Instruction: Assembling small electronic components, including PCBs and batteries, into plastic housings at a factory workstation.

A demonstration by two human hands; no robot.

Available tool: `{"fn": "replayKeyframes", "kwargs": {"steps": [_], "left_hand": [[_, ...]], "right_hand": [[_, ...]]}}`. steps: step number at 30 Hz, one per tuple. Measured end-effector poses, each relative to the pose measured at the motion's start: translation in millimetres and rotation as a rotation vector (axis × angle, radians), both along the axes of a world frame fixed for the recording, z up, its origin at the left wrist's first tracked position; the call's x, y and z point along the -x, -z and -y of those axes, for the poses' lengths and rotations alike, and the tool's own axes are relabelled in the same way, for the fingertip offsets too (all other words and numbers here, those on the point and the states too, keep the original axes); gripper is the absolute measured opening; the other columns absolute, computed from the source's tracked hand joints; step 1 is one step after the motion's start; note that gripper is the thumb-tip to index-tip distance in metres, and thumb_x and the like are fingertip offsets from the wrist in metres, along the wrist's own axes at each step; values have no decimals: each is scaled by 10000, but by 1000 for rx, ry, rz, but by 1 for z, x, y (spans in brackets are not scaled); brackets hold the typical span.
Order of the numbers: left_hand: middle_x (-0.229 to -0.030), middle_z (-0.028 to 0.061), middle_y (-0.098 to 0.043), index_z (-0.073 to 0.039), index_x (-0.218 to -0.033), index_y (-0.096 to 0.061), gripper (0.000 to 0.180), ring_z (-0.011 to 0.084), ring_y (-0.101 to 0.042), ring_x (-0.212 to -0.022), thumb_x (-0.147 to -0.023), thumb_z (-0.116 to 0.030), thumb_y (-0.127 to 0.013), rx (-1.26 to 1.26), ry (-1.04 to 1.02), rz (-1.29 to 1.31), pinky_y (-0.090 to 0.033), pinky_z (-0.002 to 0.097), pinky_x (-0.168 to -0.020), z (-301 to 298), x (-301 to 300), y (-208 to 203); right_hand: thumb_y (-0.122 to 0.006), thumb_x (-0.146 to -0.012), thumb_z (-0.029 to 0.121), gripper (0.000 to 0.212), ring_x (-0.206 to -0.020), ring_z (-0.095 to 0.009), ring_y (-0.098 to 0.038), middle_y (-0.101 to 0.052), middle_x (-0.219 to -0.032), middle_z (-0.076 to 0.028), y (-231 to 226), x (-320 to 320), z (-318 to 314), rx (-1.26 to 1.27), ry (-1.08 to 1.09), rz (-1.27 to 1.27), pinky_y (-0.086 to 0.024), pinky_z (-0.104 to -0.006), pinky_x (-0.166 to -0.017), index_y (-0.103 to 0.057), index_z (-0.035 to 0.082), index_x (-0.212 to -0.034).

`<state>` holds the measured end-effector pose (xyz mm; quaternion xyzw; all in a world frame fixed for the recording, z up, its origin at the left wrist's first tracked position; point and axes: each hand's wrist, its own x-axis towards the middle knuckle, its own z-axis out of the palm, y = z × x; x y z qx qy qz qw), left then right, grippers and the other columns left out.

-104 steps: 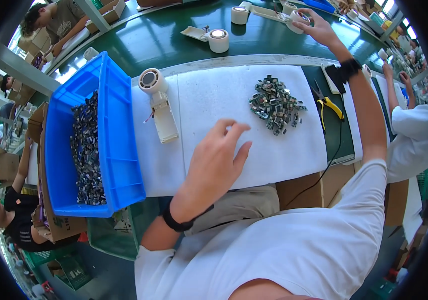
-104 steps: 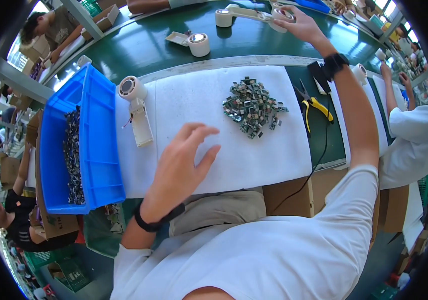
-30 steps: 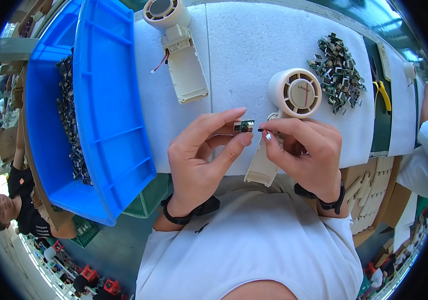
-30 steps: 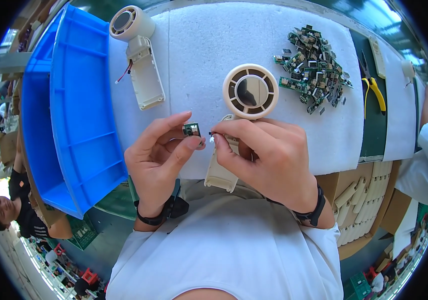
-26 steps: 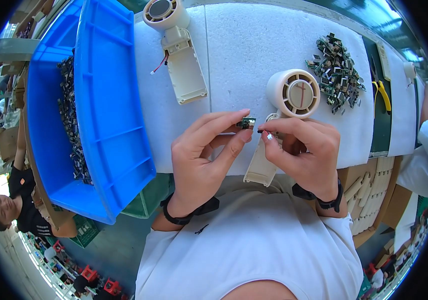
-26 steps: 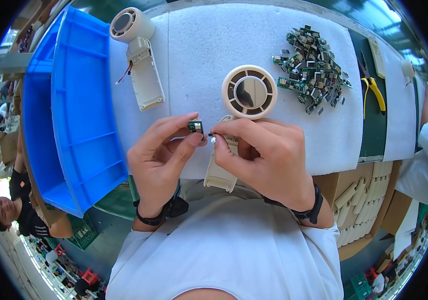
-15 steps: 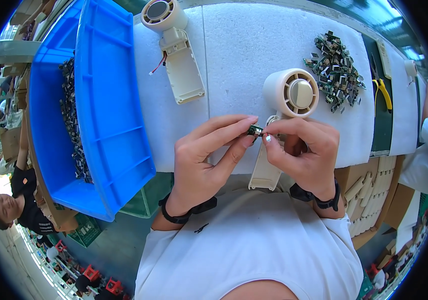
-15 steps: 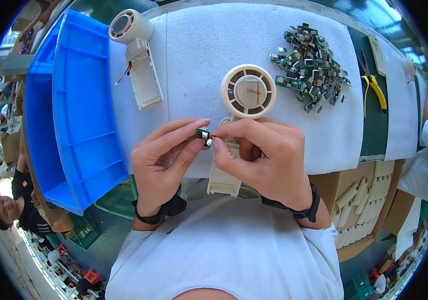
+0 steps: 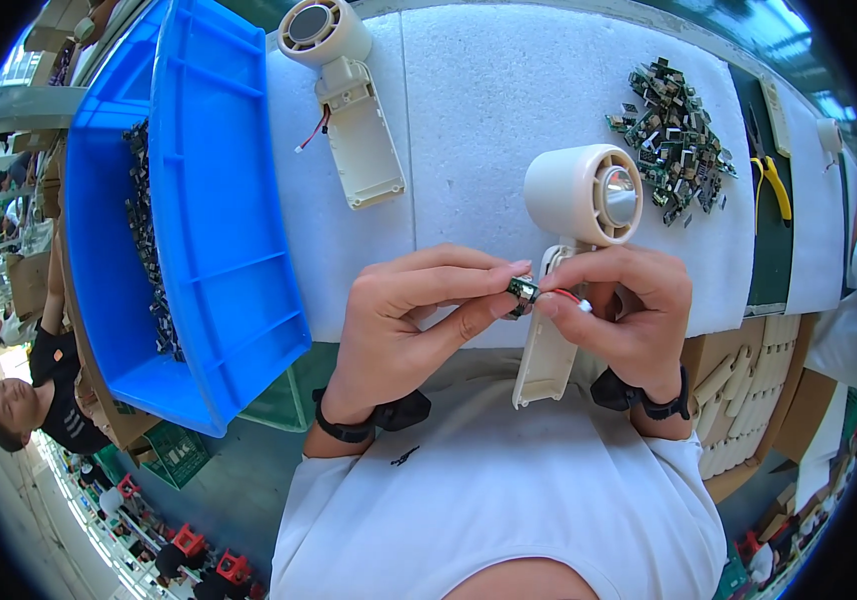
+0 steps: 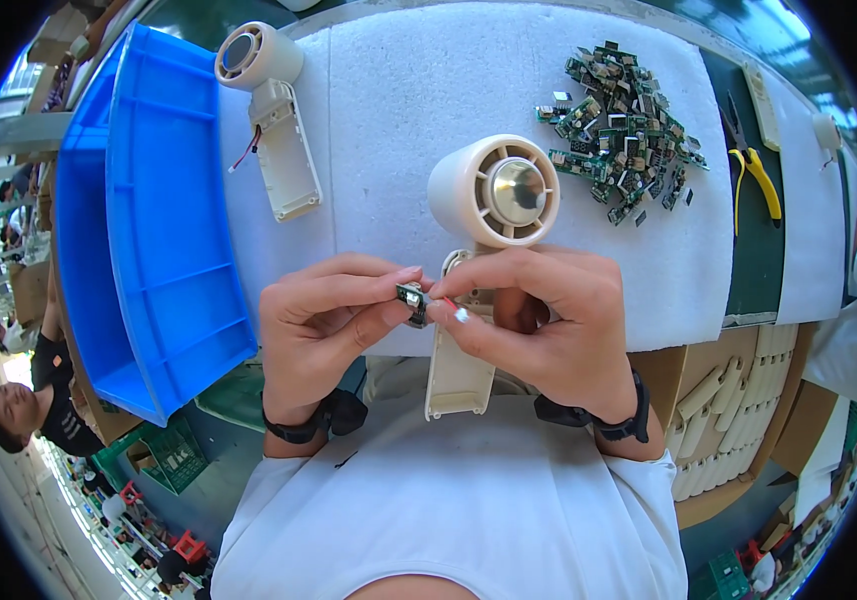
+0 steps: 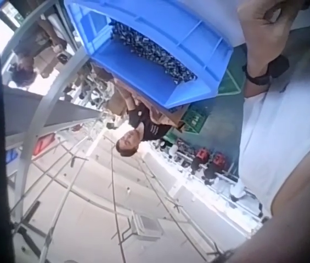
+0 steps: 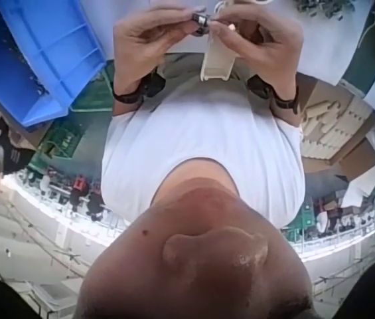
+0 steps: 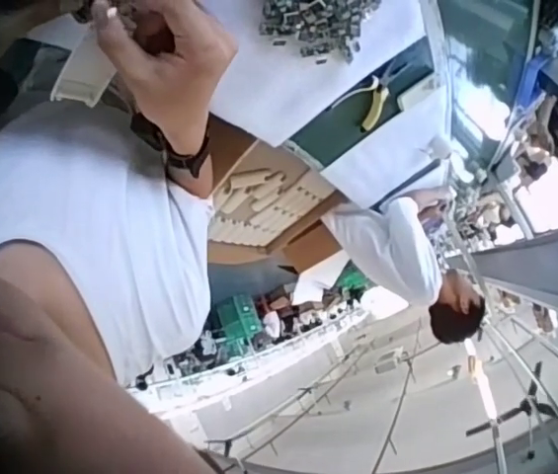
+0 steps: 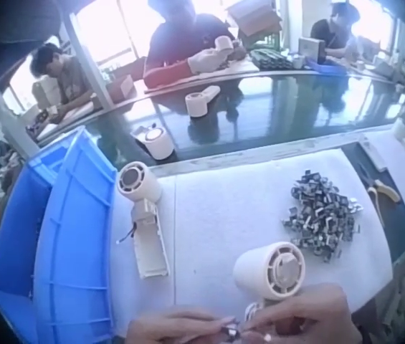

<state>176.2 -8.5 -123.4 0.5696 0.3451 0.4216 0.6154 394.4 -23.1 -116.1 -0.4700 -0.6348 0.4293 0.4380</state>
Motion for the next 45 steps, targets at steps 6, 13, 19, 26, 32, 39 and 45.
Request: {"fn": "replayKeyframes", "kwargs": {"steps": [6,13,19,26,32,39,45], "left_hand": [[-1025,161,-710,-7,-1105,-730,326,209,-708,-914,-828,153,-666,44,68,-3,-584,290,-780,-3,3,0],[-1046,210,-693,-3,-1095,-730,350,241,-708,-912,-798,177,-682,-23,116,-88,-578,300,-781,-7,7,2],[-1020,162,-704,3,-1099,-724,330,205,-707,-904,-810,157,-679,-118,9,-148,-576,277,-773,-4,2,3],[-1060,145,-697,19,-1117,-707,307,186,-703,-933,-836,137,-666,-57,-104,-60,-584,270,-811,5,-4,5],[-1104,201,-671,62,-1108,-687,275,218,-678,-982,-850,152,-648,-85,-69,-115,-582,296,-823,6,-4,2],[-1128,194,-662,64,-1129,-675,269,219,-685,-974,-870,131,-645,-122,-128,-88,-581,295,-830,9,-7,7],[-1136,187,-657,63,-1144,-668,267,220,-692,-965,-883,116,-642,-138,-160,-140,-580,294,-829,10,-9,6]], "right_hand": [[-821,-748,-5,182,-483,1,-440,-621,-652,11,1,-2,0,40,-40,-59,-283,-179,-446,-724,22,-898],[-816,-753,-4,185,-473,-10,-439,-601,-628,11,5,-6,-6,-26,-97,33,-284,-185,-445,-723,26,-910],[-814,-749,-8,192,-467,-13,-431,-595,-632,7,2,0,-6,-47,-54,98,-274,-195,-445,-723,30,-914],[-823,-724,-9,233,-537,-46,-478,-605,-669,-7,0,-4,1,-190,27,146,-304,-205,-465,-760,47,-941],[-820,-721,-8,265,-574,-81,-509,-598,-697,-9,5,6,3,-280,57,105,-357,-220,-484,-772,75,-968],[-796,-757,7,174,-588,-97,-519,-603,-737,-22,-10,3,5,-109,21,83,-382,-222,-511,-759,50,-921],[-777,-780,15,185,-580,-116,-553,-600,-751,-39,-18,-5,5,-195,-59,391,-417,-245,-495,-743,45,-959]]}}
